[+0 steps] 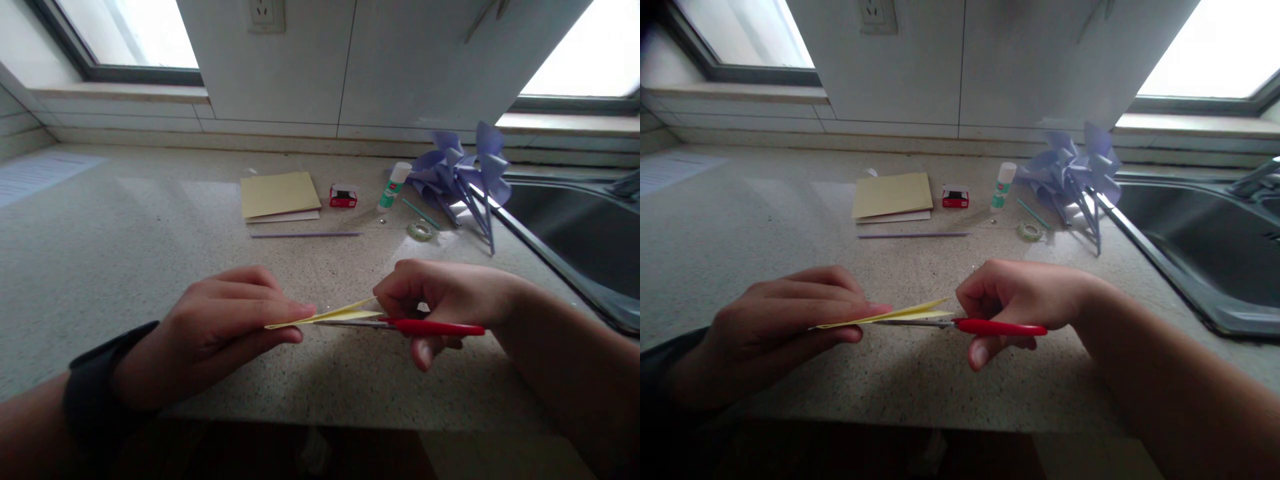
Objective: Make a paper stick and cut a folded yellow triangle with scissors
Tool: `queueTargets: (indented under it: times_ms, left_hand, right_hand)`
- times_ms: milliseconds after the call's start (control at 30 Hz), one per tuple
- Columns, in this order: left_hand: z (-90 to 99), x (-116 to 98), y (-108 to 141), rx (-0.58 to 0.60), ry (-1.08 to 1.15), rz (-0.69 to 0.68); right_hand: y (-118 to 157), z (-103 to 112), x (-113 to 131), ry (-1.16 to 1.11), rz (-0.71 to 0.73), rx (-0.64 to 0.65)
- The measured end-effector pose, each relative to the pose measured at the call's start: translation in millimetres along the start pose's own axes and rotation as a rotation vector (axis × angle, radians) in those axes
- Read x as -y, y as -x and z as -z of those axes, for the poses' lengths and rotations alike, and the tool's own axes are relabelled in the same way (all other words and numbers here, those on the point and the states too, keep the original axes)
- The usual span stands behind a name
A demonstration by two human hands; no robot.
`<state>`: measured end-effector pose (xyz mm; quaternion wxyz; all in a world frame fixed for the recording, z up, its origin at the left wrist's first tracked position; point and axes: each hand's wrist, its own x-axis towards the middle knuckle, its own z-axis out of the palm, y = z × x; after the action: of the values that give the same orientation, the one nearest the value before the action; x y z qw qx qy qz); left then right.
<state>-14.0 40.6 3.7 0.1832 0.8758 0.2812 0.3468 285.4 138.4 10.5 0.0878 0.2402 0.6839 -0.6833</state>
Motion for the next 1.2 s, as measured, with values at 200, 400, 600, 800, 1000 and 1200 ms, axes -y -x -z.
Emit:
queueTargets:
  times_ms: [200,400,600,800,1000,1200]
  left_hand:
    - [-0.6,1,1,-0.005,0.019,0.002]
    - [-0.8,1,2,0.011,0.027,0.04]
    - [-3.3,4,1,0.061,0.018,0.072]
    - [-6.6,5,2,0.055,0.138,0.095]
    - [-9.0,7,6,-0.006,0.187,0.224]
    - [-11.1,10,11,-0.118,0.236,0.339]
  right_hand:
    - [0,-1,2,-0.018,-0.031,-0.003]
    - [-1,-4,3,-0.095,-0.041,-0.002]
    - [0,-5,4,-0.092,-0.024,-0.023]
    - [0,-5,3,-0.047,-0.001,-0.021]
    - [6,2,0,-0.009,-0.016,-0.047]
    - [25,16,-4,-0.005,0.041,-0.063]
